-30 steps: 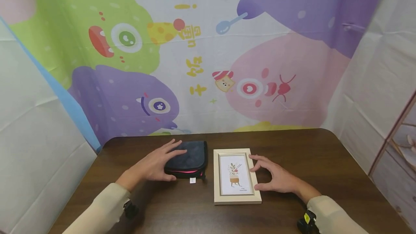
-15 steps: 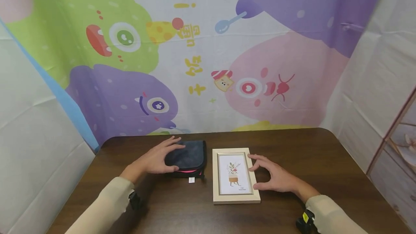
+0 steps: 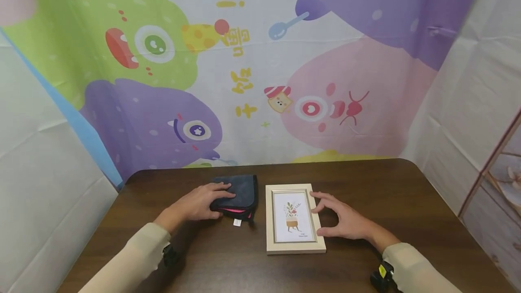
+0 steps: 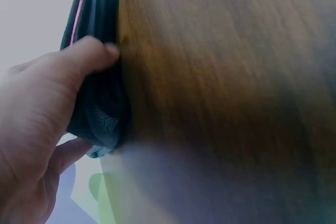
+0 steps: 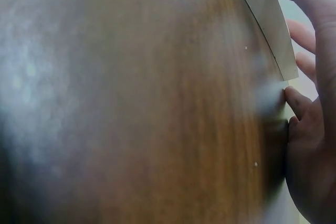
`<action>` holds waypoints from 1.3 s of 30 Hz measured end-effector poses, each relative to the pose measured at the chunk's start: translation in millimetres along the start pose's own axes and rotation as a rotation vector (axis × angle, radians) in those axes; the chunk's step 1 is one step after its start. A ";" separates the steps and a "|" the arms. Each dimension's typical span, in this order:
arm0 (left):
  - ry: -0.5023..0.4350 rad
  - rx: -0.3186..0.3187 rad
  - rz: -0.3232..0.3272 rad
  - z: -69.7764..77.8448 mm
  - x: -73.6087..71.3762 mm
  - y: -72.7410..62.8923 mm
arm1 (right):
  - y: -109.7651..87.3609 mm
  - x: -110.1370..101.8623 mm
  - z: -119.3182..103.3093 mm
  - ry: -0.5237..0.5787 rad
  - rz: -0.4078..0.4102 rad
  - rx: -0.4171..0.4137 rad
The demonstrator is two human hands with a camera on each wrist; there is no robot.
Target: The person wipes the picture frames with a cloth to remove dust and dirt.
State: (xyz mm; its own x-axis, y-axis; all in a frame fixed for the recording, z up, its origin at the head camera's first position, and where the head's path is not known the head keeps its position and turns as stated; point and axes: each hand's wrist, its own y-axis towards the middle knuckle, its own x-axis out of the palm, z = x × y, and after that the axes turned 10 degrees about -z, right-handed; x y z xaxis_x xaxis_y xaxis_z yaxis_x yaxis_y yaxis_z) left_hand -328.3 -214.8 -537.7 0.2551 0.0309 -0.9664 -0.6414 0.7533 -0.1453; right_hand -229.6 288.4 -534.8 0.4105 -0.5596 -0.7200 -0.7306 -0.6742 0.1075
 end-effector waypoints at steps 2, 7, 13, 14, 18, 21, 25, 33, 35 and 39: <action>0.031 -0.019 -0.023 -2.2 0.8 4.8 | 0.4 -0.2 -0.4 0.004 0.000 0.002; 0.123 0.009 0.002 -21.6 14.8 16.7 | 1.3 -1.3 -2.7 0.005 -0.007 0.012; 0.160 0.028 0.050 -9.4 6.0 9.5 | 2.3 -1.9 -3.1 0.000 -0.009 -0.002; 0.155 0.028 0.055 -7.2 4.9 8.6 | 2.3 -2.0 -2.8 -0.002 -0.008 -0.004; 0.132 0.012 0.057 -9.5 8.5 11.0 | 2.5 -2.6 -2.9 -0.001 -0.009 0.002; 0.157 0.006 0.065 -23.5 20.2 18.9 | 2.2 -2.8 -3.0 0.000 -0.010 0.005; 0.240 0.048 0.135 -21.6 17.7 20.1 | 1.6 -1.8 -2.3 -0.003 -0.004 -0.007; 0.249 0.021 0.220 35.6 -31.6 -4.9 | -0.4 0.0 2.1 -0.007 -0.008 0.004; 0.230 -0.017 0.208 53.0 -48.8 -12.5 | -0.7 0.0 2.9 -0.006 -0.010 0.004; 0.220 -0.024 0.268 51.5 -56.1 -14.5 | -0.9 0.4 2.9 -0.008 -0.010 0.006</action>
State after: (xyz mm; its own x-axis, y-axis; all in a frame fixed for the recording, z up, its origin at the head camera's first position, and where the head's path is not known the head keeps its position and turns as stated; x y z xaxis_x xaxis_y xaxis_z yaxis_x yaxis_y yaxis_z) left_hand -296.1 -193.6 -470.4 -0.0851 0.0813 -0.9931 -0.6822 0.7217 0.1175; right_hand -230.3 290.2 -537.2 0.4132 -0.5491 -0.7264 -0.7302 -0.6765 0.0961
